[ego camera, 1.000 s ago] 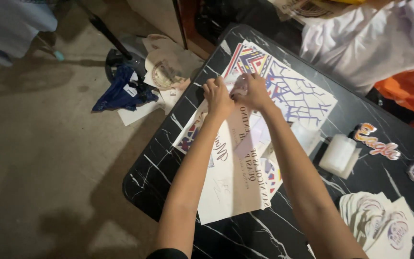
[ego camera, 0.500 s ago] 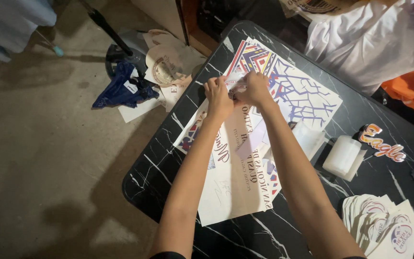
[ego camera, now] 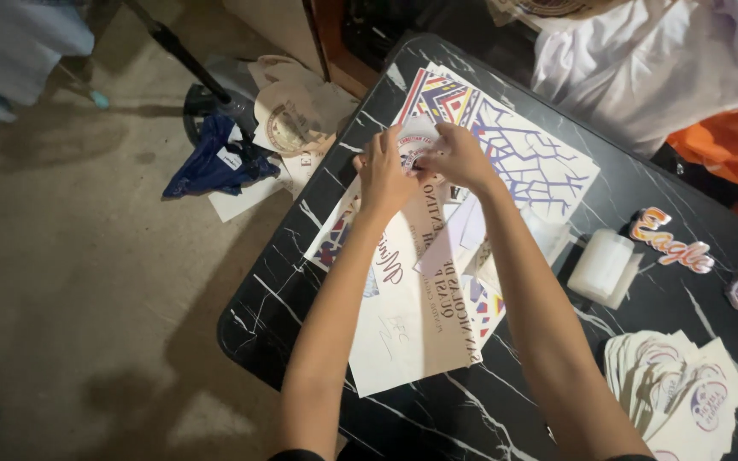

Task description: The person applies clear adhesive sheets to printed stickers on a table. They smooth the sheets over the stickers, peel them off, and place them in a pile. The person also handles printed paper sheets and uses scissors to cut a piece of paper.

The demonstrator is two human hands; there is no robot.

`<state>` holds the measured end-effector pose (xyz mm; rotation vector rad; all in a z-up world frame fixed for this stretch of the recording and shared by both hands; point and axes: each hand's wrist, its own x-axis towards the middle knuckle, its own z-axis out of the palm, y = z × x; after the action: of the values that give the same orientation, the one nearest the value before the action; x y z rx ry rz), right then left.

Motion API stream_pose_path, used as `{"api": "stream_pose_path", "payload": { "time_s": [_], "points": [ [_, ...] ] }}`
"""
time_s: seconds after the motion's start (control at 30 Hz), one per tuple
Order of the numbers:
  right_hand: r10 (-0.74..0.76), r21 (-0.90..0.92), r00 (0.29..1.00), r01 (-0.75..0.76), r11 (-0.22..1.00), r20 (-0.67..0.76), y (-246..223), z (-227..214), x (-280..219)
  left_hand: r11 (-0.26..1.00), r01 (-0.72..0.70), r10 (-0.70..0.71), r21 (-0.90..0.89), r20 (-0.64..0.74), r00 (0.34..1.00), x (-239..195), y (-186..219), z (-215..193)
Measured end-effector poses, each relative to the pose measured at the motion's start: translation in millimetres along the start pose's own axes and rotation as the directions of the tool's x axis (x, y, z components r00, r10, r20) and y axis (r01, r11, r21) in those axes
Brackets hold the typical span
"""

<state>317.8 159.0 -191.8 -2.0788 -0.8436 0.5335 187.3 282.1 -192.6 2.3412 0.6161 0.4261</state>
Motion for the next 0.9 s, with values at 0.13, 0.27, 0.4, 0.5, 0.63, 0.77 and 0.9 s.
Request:
{"api": "stream_pose_path", "payload": {
  "time_s": [0.13,0.27,0.4,0.5,0.63,0.77,0.9],
  "points": [
    [0.081,0.191,0.996,-0.085,0.978,0.031,-40,-45,-48,0.962,-0.199,0.197,-0.189,-0.030,0.980,-12,34,-33],
    [-0.006,0.428,1.000,0.017,0.904,-0.028,-67,-82,-119,0.602,-0.013,0.145,-0.799,0.093,0.985,-44,81,-58],
    [0.182,0.679,0.983,-0.140,0.721,0.010,-51,-76,-211,-0.129,0.499,0.208,-0.857,0.469,0.858,-114,125,-72],
    [0.334,0.750,0.942,-0.241,0.616,0.028,-50,-54,-283,-0.507,0.703,0.493,-0.499,0.501,0.712,-179,122,-22],
    [0.305,0.703,0.934,-0.092,0.705,-0.184,-103,-58,-363,-0.394,0.777,0.450,-0.491,0.634,0.629,-234,159,-42],
    [0.386,0.217,0.808,-0.321,0.922,-0.445,-118,-70,-426,-0.321,0.900,0.571,-0.293,0.699,0.431,-271,175,-40],
    [0.450,0.211,0.707,-0.404,0.890,-0.546,-123,-77,-468,-0.152,0.975,0.575,-0.161,0.788,0.220,-285,188,-44]
  ]
}}
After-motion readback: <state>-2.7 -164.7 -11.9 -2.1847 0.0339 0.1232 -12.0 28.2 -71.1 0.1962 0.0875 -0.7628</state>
